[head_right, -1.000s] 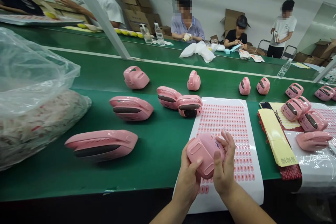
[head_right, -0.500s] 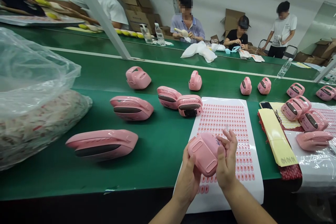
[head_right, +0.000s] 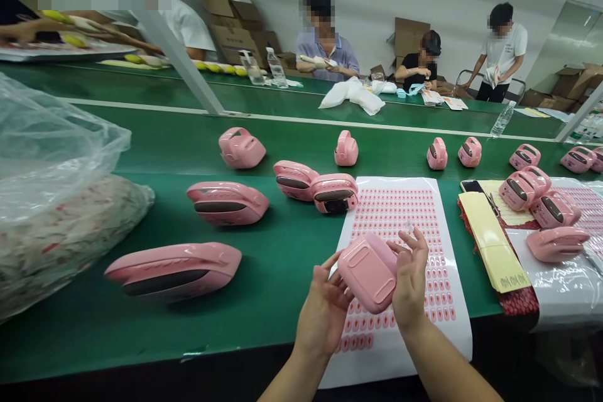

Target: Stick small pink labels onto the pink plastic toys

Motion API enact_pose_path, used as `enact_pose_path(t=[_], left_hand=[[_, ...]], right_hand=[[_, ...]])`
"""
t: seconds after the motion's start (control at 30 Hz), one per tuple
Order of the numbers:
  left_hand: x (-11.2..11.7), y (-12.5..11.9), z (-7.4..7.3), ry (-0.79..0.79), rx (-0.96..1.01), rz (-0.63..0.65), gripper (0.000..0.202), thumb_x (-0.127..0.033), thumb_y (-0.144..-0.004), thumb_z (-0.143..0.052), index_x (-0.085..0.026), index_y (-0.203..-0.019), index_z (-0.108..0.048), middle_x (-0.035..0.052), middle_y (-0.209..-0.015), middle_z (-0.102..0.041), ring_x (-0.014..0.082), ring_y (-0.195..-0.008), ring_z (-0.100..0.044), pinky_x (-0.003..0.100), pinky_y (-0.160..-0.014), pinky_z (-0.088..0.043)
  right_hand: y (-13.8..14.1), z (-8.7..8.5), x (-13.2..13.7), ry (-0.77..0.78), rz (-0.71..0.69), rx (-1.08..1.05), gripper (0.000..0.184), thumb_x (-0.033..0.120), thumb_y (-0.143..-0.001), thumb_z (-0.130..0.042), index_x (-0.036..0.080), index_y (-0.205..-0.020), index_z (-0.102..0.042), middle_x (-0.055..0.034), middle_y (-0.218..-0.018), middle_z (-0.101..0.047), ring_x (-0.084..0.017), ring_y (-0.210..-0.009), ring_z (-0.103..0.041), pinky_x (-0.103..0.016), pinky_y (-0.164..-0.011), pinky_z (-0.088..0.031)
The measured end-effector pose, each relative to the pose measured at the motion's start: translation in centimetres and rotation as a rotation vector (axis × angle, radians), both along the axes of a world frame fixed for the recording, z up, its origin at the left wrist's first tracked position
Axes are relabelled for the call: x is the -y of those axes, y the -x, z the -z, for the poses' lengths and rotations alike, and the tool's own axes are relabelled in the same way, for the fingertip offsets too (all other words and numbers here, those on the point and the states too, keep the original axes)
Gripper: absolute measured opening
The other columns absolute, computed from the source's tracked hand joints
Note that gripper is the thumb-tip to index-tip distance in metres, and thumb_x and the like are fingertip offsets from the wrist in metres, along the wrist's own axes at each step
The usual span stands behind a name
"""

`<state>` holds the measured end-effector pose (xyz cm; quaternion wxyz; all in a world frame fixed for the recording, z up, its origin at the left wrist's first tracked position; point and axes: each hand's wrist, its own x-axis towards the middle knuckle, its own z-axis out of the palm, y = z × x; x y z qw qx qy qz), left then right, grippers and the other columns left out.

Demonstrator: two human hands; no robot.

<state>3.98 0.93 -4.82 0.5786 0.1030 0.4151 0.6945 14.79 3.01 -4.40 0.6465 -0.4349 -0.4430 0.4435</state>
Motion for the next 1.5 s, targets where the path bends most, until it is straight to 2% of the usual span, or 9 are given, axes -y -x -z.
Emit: enact_pose_path(t=[0.07, 0.17, 0.27, 0.37, 0.43, 0.53, 0.7, 1.13, 1.5], left_hand=[[0.2, -0.3, 0.3, -0.069, -0.069, 0.069, 0.057, -0.058, -0.062, -0.073, -0.024, -0.106, -0.061, 0.0076, -0.113, -0.065, 0.0281, -0.11, -0.057, 0.036, -0.083, -0.048], [0.4, -0.5, 0.6, -0.139, -0.144, 0.132, 0.064, -0.056, -0.062, -0.075, -0.023, -0.113, -0.058, 0.0095, -0.124, -0.058, 0.0308, -0.119, -0.049, 0.036, -0.09, -0.045], [0.3, -0.2, 0.4, -0.121, -0.193, 0.095, 0.063, -0.058, -0.065, -0.071, -0.023, -0.115, -0.056, 0.009, -0.122, -0.058, 0.0297, -0.115, -0.052, 0.036, -0.09, -0.045], [0.2, -0.1, -0.3, -0.049, -0.219, 0.027, 0.065, -0.059, -0.061, -0.073, -0.023, -0.111, -0.056, 0.0065, -0.111, -0.061, 0.0254, -0.1, -0.058, 0.033, -0.081, -0.048], [0.1, -0.1, -0.7, -0.018, -0.207, -0.006, 0.067, -0.059, -0.057, -0.076, -0.022, -0.109, -0.055, 0.0052, -0.103, -0.063, 0.0224, -0.09, -0.06, 0.032, -0.075, -0.049], [0.0, -0.4, -1.1, -0.013, -0.166, -0.045, 0.07, -0.061, -0.055, -0.075, -0.022, -0.11, -0.053, 0.0045, -0.098, -0.063, 0.0212, -0.084, -0.061, 0.032, -0.071, -0.05], [0.0, -0.8, -1.5, -0.001, -0.16, -0.088, 0.074, -0.066, -0.055, -0.072, -0.022, -0.111, -0.051, 0.0059, -0.098, -0.062, 0.0234, -0.085, -0.062, 0.035, -0.069, -0.052], [0.3, -0.8, -1.7, -0.008, -0.141, -0.087, 0.073, -0.063, -0.054, -0.074, -0.022, -0.111, -0.052, 0.0051, -0.094, -0.064, 0.0243, -0.084, -0.064, 0.036, -0.071, -0.053], [0.4, -0.6, -1.8, 0.004, -0.166, -0.088, 0.074, -0.065, -0.056, -0.072, -0.022, -0.113, -0.05, 0.0064, -0.099, -0.063, 0.0252, -0.086, -0.063, 0.038, -0.073, -0.053]], right_hand=[[0.2, 0.1, 0.3, -0.068, -0.006, 0.041, 0.047, 0.049, -0.089, -0.045, 0.029, -0.13, -0.035, -0.0102, -0.123, -0.051, -0.022, -0.098, -0.063, -0.046, -0.087, -0.049], [0.0, -0.2, 0.3, -0.116, -0.068, 0.085, 0.047, 0.044, -0.089, -0.048, 0.031, -0.132, -0.035, -0.0097, -0.126, -0.05, -0.02, -0.097, -0.063, -0.045, -0.088, -0.048], [-0.8, -1.2, 0.0, -0.061, -0.099, 0.155, 0.043, 0.041, -0.085, -0.056, 0.03, -0.125, -0.046, -0.0095, -0.129, -0.051, -0.024, -0.108, -0.058, -0.044, -0.089, -0.045], [-1.7, -2.6, -0.4, 0.007, -0.099, 0.244, 0.023, 0.04, -0.076, -0.066, 0.026, -0.094, -0.065, -0.0085, -0.124, -0.056, -0.03, -0.119, -0.048, -0.047, -0.092, -0.039], [-1.9, -3.2, -0.4, 0.056, -0.195, 0.233, 0.018, 0.041, -0.07, -0.07, 0.023, -0.074, -0.067, -0.0084, -0.115, -0.059, -0.032, -0.12, -0.046, -0.048, -0.094, -0.035], [-1.2, -3.3, 0.0, 0.147, -0.318, 0.169, 0.02, 0.041, -0.064, -0.074, 0.022, -0.063, -0.066, -0.0081, -0.105, -0.06, -0.032, -0.115, -0.049, -0.048, -0.096, -0.033], [0.0, -2.5, 0.2, 0.247, -0.308, 0.138, 0.018, 0.038, -0.062, -0.074, 0.021, -0.06, -0.066, -0.0072, -0.1, -0.057, -0.029, -0.111, -0.05, -0.042, -0.093, -0.036], [-0.7, -2.5, -0.2, 0.222, -0.384, 0.307, 0.009, 0.031, -0.068, -0.068, 0.023, -0.065, -0.068, -0.0062, -0.103, -0.057, -0.026, -0.11, -0.05, -0.038, -0.089, -0.041], [0.5, -2.8, 0.6, 0.05, -0.198, 0.364, 0.012, 0.032, -0.068, -0.063, 0.021, -0.064, -0.064, -0.0065, -0.093, -0.054, -0.024, -0.097, -0.055, -0.042, -0.087, -0.045]])
